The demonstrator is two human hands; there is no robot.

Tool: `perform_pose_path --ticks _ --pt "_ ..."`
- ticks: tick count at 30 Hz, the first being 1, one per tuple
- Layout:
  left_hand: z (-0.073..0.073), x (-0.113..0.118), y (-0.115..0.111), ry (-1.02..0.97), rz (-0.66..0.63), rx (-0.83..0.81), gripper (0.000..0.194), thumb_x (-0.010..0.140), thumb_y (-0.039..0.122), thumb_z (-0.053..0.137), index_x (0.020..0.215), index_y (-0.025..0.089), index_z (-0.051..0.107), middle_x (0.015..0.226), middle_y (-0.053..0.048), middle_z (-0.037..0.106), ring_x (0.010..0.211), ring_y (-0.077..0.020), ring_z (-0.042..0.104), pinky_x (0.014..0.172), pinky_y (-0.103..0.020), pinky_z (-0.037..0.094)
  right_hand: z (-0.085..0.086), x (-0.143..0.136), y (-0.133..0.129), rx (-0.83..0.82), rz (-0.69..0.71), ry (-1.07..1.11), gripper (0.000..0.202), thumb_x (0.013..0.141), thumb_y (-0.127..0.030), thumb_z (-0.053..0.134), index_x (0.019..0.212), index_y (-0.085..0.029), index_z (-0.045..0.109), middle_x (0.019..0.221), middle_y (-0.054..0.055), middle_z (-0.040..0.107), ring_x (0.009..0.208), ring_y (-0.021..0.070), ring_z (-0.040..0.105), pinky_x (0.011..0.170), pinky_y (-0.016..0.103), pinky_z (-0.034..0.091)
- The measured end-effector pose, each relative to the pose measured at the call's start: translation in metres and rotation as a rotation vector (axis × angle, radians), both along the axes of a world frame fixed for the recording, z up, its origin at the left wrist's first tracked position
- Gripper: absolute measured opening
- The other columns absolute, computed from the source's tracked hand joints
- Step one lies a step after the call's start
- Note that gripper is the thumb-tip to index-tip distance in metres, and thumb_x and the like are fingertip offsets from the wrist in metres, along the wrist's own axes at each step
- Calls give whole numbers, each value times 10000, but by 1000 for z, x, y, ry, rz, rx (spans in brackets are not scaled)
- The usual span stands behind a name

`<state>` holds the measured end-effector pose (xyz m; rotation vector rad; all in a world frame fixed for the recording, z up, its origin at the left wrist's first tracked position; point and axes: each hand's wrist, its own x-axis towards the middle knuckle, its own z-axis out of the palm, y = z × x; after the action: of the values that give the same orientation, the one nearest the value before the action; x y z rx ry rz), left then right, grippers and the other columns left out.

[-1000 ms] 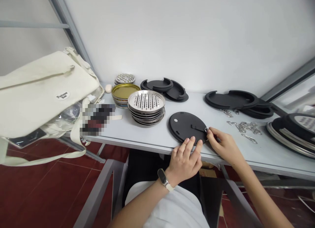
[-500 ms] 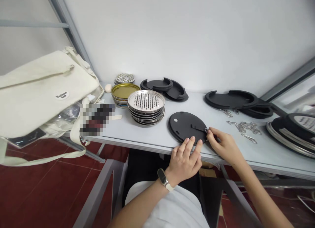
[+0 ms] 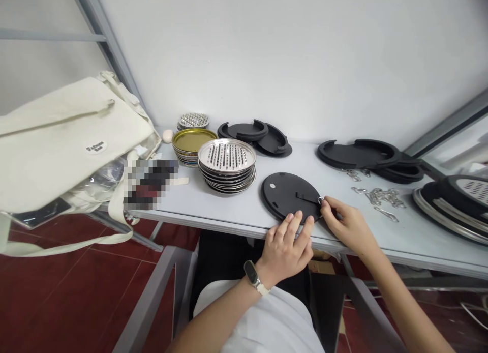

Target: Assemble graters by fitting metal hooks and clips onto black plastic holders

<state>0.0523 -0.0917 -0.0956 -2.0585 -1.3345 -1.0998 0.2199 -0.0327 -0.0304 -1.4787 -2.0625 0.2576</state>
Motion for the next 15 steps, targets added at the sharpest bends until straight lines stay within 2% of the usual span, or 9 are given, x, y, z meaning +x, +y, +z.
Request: perform_pose_path --ticks 15 --pt "-1 0 1 11 7 6 549 851 354 542 1383 231 482 1401 -18 529 1284 -191 440 915 -286 388 -2 1 0 -19 -13 4 328 941 -371 398 656 -213 360 544 -48 379 506 109 366 525 237 324"
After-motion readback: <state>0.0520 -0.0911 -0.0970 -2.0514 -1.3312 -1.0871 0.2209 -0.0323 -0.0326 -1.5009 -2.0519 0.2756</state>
